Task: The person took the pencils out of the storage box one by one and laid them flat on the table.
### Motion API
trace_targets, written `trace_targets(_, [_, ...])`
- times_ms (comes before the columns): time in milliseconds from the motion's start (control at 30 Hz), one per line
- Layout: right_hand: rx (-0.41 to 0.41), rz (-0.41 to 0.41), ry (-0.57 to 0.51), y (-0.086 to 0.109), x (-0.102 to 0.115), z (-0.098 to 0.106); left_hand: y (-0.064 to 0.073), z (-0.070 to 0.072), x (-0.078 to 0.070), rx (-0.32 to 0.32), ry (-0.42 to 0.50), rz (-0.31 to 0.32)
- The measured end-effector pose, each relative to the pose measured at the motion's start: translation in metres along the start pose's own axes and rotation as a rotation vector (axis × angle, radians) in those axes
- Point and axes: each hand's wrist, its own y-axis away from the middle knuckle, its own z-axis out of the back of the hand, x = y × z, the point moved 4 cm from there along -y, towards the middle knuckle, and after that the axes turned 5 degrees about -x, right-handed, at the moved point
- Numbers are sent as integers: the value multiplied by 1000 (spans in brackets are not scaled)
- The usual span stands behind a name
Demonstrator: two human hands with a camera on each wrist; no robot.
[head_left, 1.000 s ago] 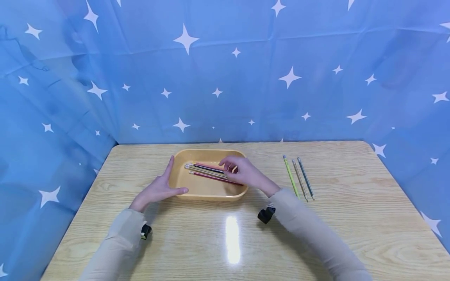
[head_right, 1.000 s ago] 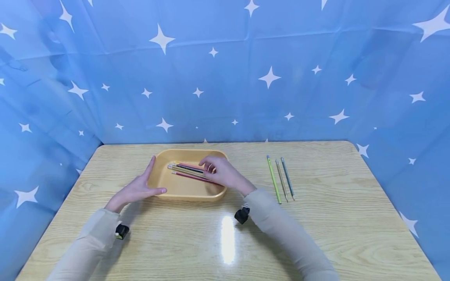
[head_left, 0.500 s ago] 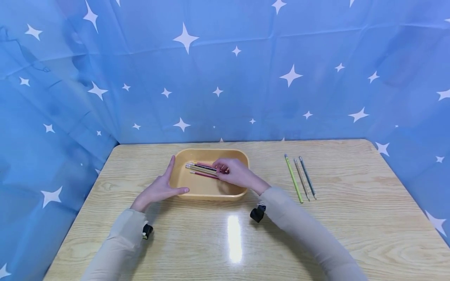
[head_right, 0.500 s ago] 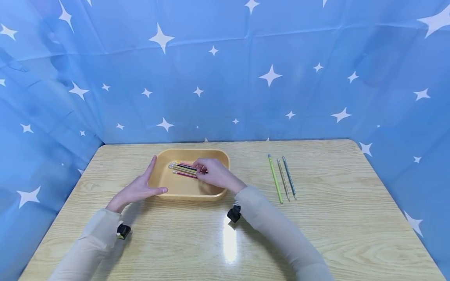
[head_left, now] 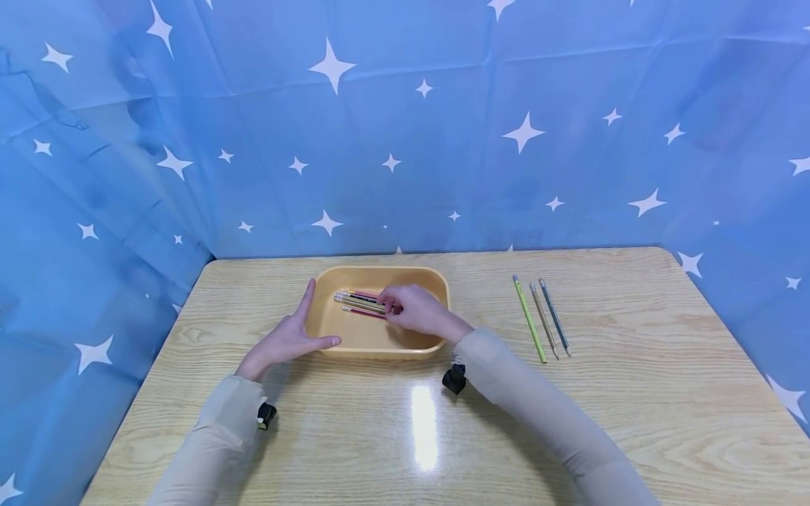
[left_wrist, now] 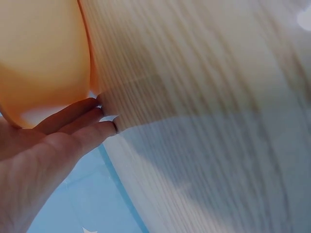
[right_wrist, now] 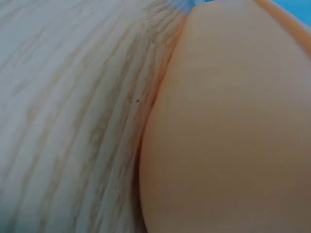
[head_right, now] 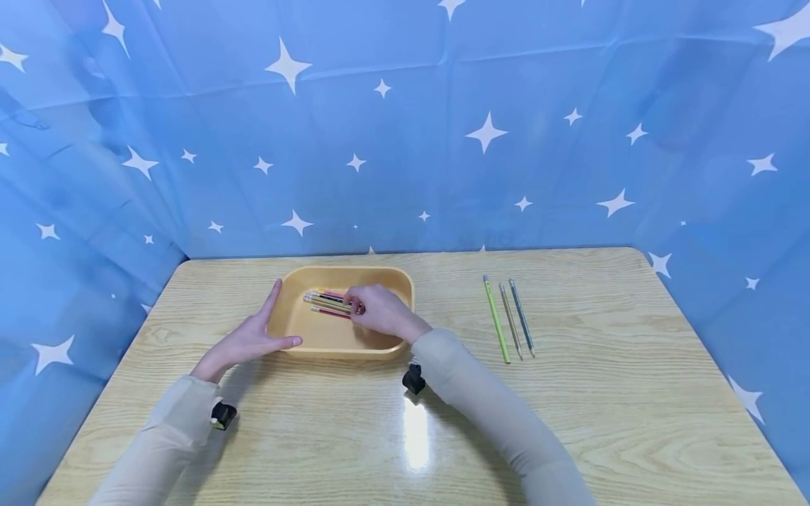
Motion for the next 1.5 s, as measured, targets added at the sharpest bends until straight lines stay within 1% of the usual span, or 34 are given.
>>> trace_targets(200, [13, -14, 96, 0, 0, -4, 0, 0, -1, -4, -3, 6])
trace_targets(400, [30, -33, 142, 1, -2, -5, 0, -1, -1, -6, -10, 3])
trace_targets(600, [48, -45, 164, 2, -1, -6, 0, -1, -1, -11, -4, -6])
trace_targets(967, [86, -7, 268, 1, 0, -11, 1, -2, -2, -19, 13, -8])
trace_targets(1067, [87, -7, 263, 1, -1, -11, 1, -3, -1, -20, 11, -7])
trace_targets(1267, [89, -33, 221, 1, -2, -10, 1, -3, 1, -21, 9, -2])
trace_targets(1367, [90, -47, 169, 1, -2, -9, 0, -2, 2, -21, -1, 3])
trace_targets(1500, [90, -59, 59, 1, -2, -7, 0, -2, 2, -19, -8, 6])
